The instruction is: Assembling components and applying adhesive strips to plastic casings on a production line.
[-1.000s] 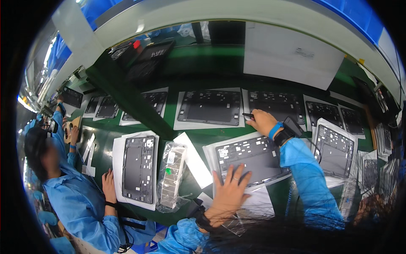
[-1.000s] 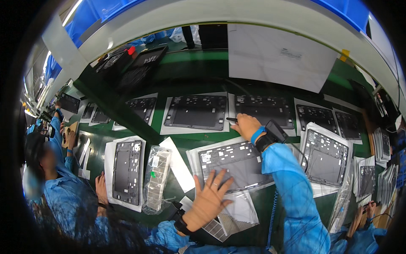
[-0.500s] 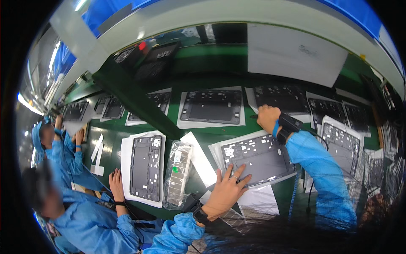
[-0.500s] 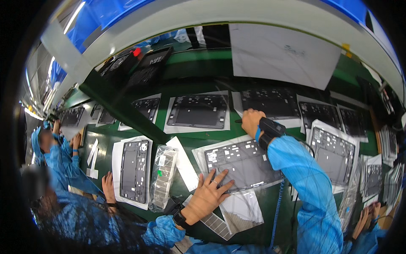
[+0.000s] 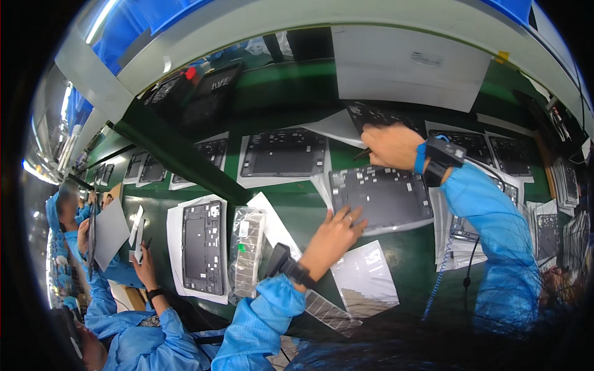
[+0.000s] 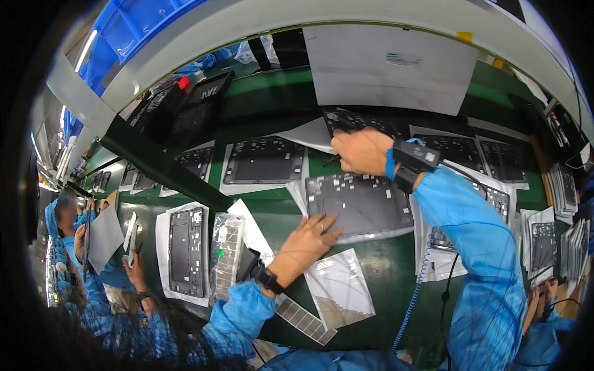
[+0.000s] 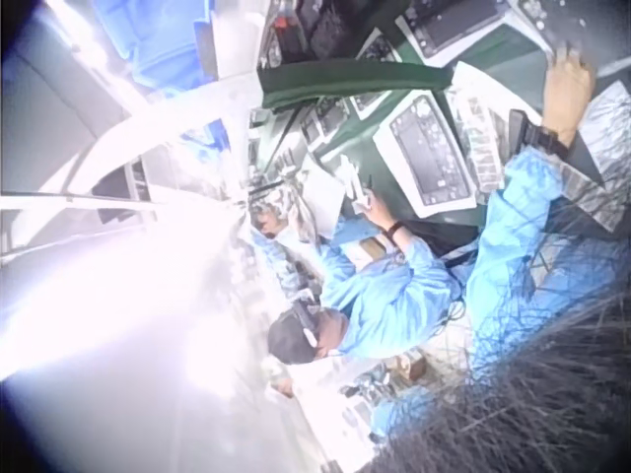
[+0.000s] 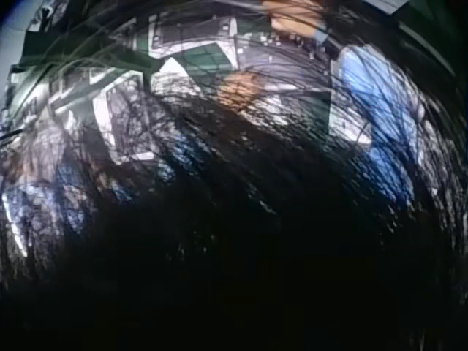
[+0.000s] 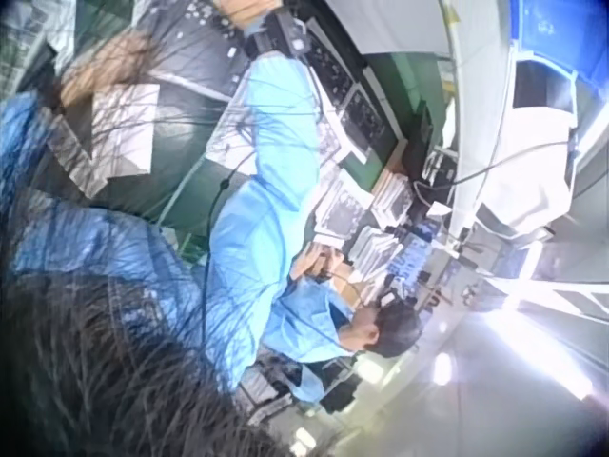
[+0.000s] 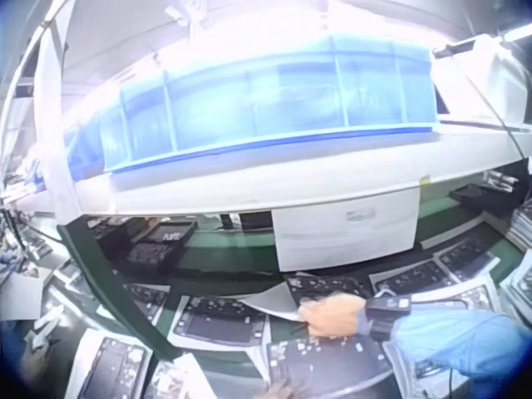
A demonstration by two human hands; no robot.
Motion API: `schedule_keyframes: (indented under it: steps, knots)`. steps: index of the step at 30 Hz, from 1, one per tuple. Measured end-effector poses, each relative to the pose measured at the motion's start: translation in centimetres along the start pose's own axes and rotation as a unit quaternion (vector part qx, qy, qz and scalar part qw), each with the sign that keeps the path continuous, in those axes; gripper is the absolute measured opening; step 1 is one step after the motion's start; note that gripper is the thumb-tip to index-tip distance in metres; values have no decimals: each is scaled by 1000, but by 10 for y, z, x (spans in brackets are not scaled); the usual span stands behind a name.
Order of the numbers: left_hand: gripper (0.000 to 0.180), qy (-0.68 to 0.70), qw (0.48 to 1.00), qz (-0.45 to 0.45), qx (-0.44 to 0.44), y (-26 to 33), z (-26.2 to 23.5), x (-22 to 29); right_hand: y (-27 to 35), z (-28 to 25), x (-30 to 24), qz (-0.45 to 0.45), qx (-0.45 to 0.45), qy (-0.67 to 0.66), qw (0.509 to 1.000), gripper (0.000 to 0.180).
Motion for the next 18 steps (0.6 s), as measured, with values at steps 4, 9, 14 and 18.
schedule_keyframes:
  steps: [4,9,14,18]
  knots:
    - [36,33,997,-12,67,-45,-4,-22,19,-45,16,31,51,-21,998,23]
    - [31,71,994,-19,75,-88,13,-48,46,-65,38,72,98,32,992,25]
    - [30,139,979,-91,118,-114,7,-72,61,-65,27,46,74,31,996,21]
    - [72,755,584,-282,96,-93,-25,-60,65,-43,-26,-133,88,63,985,27]
Point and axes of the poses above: each hand's wrist, its own y-axis away from the middle knuckle, its own z-axis out of the palm, x = y × z, the point moved 6 cm from there along -y, towards the middle knuckle, and after that the axes turned 7 degrees about -z, right-handed, at the moved point
